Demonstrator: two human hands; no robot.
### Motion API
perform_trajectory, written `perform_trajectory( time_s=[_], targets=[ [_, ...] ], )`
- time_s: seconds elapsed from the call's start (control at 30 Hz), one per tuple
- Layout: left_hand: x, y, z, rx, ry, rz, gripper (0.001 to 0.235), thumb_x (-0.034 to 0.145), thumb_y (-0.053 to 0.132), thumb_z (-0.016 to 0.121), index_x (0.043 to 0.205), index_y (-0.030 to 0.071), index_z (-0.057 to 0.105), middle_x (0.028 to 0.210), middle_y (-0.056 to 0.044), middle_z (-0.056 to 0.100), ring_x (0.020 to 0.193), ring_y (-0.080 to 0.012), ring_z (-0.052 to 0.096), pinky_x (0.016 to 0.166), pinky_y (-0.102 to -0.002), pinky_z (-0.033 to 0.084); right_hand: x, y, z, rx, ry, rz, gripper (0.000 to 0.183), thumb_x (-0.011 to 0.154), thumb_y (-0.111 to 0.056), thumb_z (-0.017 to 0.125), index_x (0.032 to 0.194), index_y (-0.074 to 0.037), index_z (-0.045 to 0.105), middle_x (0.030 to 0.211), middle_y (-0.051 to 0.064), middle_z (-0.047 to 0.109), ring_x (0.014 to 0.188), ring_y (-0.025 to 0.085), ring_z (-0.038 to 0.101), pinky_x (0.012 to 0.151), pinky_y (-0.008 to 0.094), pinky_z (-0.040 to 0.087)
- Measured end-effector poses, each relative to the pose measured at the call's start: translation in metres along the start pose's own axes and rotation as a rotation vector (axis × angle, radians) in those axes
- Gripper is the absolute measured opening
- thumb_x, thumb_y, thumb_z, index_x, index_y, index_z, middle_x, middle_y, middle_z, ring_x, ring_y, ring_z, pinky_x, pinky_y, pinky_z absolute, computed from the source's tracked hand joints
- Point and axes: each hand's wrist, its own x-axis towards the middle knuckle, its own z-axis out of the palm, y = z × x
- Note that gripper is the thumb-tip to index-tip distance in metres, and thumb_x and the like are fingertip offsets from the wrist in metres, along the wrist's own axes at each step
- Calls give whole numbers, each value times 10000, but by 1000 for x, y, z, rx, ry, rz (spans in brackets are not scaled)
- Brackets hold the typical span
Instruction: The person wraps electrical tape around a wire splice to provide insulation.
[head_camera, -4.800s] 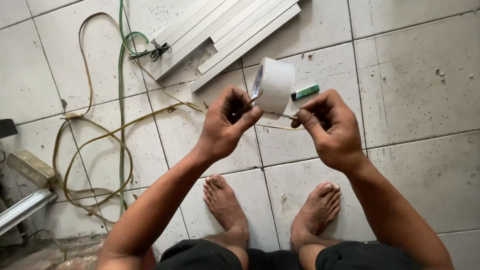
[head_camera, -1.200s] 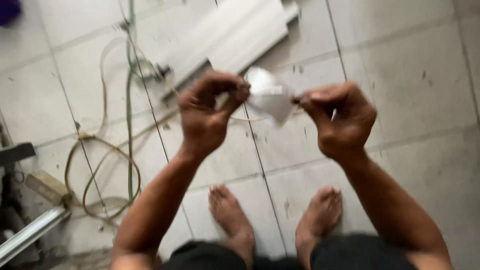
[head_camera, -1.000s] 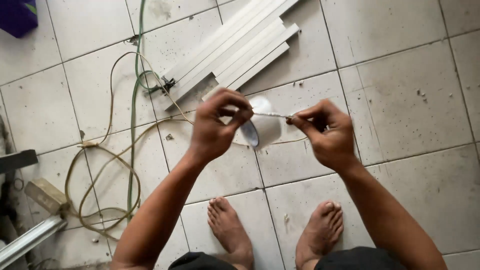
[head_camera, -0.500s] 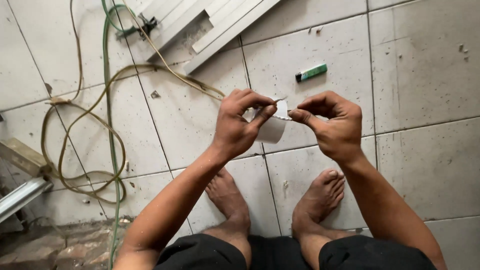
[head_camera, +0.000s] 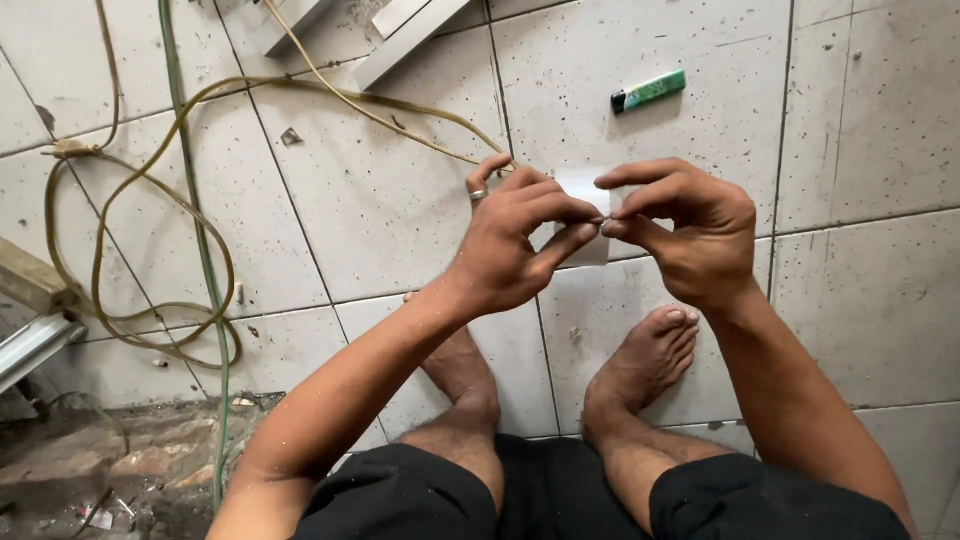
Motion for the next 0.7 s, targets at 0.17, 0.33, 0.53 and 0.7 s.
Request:
perform_trajectory(
  time_s=[0.17,0.33,0.53,0.7],
  targets=[
    [2,-10,5,-203,28,-69,74,919,185,655,970,238,664,752,80,644,805,-111,628,940,-319,339,5,9,-14,94,19,120,134,820,123,707,871,34,620,1017,206,658,844,169,669,734,282,582],
    [6,-15,-6,4,-76,-8,52,843,99,679,861,56,656,779,-26,605,623,-144,548,557,-280,454,5,5,-16,-161,-128,227,155,862,28,677,975,-10,577,864,82,685,754,123,666,679,202,573],
    [3,-18,2,215,-2,-25,89,890,174,620,881,111,682,724,26,584,715,-134,478,833,-299,327,4,16,-16,-39,-255,358,344,788,51,681,1116,17,585,912,134,703,794,170,692,702,229,588],
    [2,-16,0,159,-30,-48,88,849,148,676,932,146,704,725,41,612,789,-107,508,1017,-411,190,2,5,-14,-236,-285,117,274,764,35,735,1016,3,632,878,89,711,769,131,688,710,206,563]
  ],
)
